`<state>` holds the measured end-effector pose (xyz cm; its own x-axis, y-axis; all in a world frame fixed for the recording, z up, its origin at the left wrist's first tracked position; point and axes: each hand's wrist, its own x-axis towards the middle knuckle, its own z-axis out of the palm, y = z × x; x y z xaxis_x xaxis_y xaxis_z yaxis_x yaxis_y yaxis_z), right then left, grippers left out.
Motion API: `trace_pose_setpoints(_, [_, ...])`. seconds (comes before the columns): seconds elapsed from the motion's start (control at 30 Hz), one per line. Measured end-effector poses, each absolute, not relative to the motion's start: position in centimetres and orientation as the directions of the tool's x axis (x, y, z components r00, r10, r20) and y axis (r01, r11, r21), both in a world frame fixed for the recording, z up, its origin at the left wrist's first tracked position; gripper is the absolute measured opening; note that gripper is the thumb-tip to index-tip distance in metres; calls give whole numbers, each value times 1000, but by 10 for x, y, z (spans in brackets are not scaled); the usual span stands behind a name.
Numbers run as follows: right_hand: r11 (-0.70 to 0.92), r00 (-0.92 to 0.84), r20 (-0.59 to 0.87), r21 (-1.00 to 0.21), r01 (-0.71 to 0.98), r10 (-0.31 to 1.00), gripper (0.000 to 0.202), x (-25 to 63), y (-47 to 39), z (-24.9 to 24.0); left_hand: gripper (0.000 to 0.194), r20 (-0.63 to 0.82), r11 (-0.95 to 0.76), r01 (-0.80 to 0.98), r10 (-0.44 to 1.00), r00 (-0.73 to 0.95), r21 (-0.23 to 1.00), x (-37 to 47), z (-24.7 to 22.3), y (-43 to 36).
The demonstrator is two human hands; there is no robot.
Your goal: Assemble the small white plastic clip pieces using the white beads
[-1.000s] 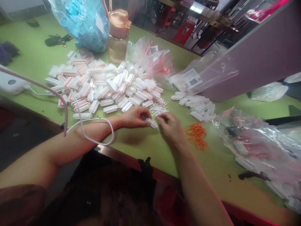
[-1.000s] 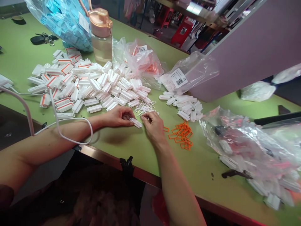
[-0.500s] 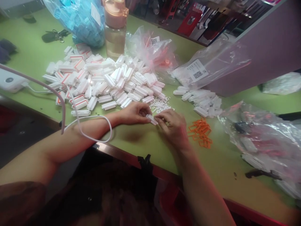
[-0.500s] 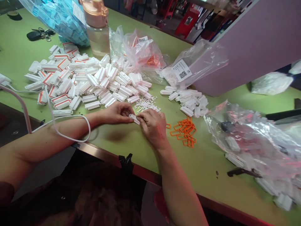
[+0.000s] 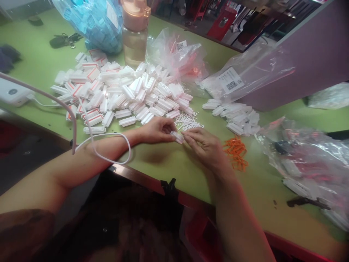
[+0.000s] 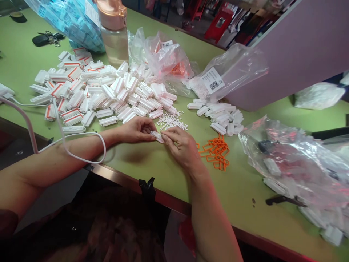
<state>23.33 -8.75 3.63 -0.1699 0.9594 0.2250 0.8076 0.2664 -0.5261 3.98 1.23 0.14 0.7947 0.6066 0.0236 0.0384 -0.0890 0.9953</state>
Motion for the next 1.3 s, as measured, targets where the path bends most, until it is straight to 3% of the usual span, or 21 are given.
trace_pose_setpoints(0.1, [272, -195, 197, -536, 799, 961, 35, 241, -88, 40, 31, 23, -89, 39, 609, 793, 995, 40, 1, 13])
trace_pose_setpoints(0.37, [353, -324, 139, -340, 872, 936, 36, 237, -95, 37, 27, 51, -134, 39, 607, 793, 990, 40, -3, 13])
trace_pose_setpoints(0.5, [359, -320, 171, -309, 881, 932, 31, 230, -96, 36, 27, 51, -142, 50, 624, 779, 989, 40, -2, 12])
trace_pose_setpoints(0.73, [120, -2, 202, -573, 811, 979, 26, 235, -74, 28, 29, 23, -123, 66, 606, 796, 990, 39, 2, 12])
trace_pose_setpoints(0.83, [10, 59, 139, -454, 891, 989, 18, 232, -58, 30, 31, 26, -132, 68, 606, 795, 989, 39, 2, 12])
trace_pose_setpoints(0.97, [46, -45, 7, -183, 982, 999, 13, 219, -43, 39, 28, 73, -191, 56, 609, 789, 980, 38, -3, 13])
trace_pose_setpoints(1.07, [55, -60, -47, -100, 994, 997, 14, 216, -40, 43, 26, 95, -225, 54, 599, 795, 973, 38, -6, 14])
trace_pose_setpoints(1.13, [10, -17, -43, -163, 987, 999, 13, 221, -45, 45, 27, 102, -237, 52, 596, 796, 970, 38, -7, 14])
trace_pose_setpoints(1.3, [-26, 61, 36, -619, 785, 997, 18, 235, -69, 42, 30, 106, -247, 58, 600, 793, 967, 38, -5, 14])
